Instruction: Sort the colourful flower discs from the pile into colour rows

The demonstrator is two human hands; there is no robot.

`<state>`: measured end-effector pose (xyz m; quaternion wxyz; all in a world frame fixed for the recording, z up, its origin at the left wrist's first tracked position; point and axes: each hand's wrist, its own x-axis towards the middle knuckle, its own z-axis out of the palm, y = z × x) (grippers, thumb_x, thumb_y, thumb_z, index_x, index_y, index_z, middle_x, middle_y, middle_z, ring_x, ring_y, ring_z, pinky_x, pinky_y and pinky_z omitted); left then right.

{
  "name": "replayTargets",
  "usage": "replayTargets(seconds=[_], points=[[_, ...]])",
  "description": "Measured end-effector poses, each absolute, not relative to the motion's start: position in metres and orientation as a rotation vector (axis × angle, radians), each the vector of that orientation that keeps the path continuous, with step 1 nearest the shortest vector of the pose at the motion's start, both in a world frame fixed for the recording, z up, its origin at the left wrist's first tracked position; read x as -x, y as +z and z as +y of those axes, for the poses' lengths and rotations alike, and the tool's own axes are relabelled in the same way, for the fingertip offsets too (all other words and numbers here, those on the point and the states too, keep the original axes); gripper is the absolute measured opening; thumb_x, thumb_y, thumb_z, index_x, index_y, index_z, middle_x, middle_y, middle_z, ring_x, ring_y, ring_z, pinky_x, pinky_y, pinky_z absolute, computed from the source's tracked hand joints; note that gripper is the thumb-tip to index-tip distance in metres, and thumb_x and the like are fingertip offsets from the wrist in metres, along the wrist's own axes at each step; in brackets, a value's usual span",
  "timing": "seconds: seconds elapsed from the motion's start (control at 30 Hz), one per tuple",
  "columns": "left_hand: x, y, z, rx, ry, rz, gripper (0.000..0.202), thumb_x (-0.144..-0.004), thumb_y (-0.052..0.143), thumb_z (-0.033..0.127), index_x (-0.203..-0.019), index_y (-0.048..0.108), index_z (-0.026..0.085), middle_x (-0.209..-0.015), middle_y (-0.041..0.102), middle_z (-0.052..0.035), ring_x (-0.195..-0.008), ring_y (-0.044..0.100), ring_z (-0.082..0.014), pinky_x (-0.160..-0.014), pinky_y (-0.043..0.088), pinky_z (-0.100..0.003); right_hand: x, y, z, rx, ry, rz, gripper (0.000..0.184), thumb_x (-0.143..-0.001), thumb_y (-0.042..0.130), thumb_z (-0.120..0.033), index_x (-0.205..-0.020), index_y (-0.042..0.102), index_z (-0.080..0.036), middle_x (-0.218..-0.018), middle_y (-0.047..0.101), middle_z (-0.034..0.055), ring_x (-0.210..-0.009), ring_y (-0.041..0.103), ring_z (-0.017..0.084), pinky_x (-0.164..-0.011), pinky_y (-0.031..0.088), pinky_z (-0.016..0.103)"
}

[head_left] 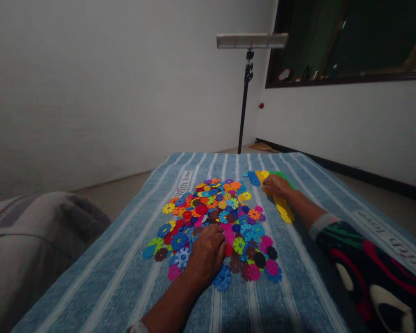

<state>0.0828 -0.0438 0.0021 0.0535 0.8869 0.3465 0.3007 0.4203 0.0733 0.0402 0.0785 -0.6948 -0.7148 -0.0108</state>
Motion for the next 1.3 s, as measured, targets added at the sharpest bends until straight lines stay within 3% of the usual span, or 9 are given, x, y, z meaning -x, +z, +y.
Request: replayTargets(seconds=[0.13,0.4,0.73,0.97,1.3], points=[[-0.083,0.000,-0.043,-2.691,0.939,1.051,0.021,-0.088,0.048,0.013,-0.079,0.067,0.018,-0.095,0.071,-0.0104,-0.100,0.064,-0.0228,-0.092,0.054,-0.040,-0.438,0.048,0.077,2.104,-0.147,-1.984,0.033,-0.092,0.048,-0.023,-0.111,0.075,-0.019,-0.121,0.070,0.0098,-0.112,0.061,0.024,-0.092,0.044,0.028],[-0.084,0.002,-0.043,-2.702,0.941,1.049,0.022,-0.088,0.047,0.013,-0.078,0.066,0.018,-0.094,0.070,-0.0104,-0.097,0.064,-0.0224,-0.090,0.054,-0.040,-0.446,0.041,0.072,2.096,-0.124,-1.892,0.030,-0.085,0.056,-0.020,-0.106,0.077,-0.021,-0.119,0.071,0.0089,-0.112,0.063,0.025,-0.093,0.046,0.030],[-0.082,0.000,-0.042,-2.701,0.970,1.026,0.022,-0.089,0.047,0.014,-0.080,0.067,0.017,-0.095,0.070,-0.0104,-0.100,0.064,-0.0225,-0.092,0.054,-0.040,-0.435,0.029,0.074,2.068,-0.016,-2.183,0.031,-0.069,0.075,-0.020,-0.099,0.077,-0.023,-0.106,0.072,0.0063,-0.107,0.063,0.025,-0.090,0.047,0.029],[-0.083,0.001,-0.043,-2.682,0.943,1.039,0.020,-0.087,0.049,0.014,-0.079,0.067,0.018,-0.096,0.071,-0.0103,-0.100,0.064,-0.0227,-0.091,0.055,-0.041,-0.423,0.030,0.070,2.165,-0.076,-2.218,0.043,-0.070,0.066,-0.011,-0.110,0.073,-0.023,-0.113,0.068,0.0102,-0.106,0.060,0.027,-0.086,0.046,0.031],[-0.082,0.000,-0.043,-2.704,0.922,1.051,0.022,-0.089,0.048,0.014,-0.079,0.067,0.017,-0.097,0.071,-0.0106,-0.100,0.064,-0.0233,-0.093,0.054,-0.041,-0.421,0.033,0.071,2.148,-0.105,-2.242,0.038,-0.074,0.065,-0.012,-0.107,0.076,-0.027,-0.109,0.068,0.0093,-0.107,0.060,0.027,-0.085,0.045,0.030]])
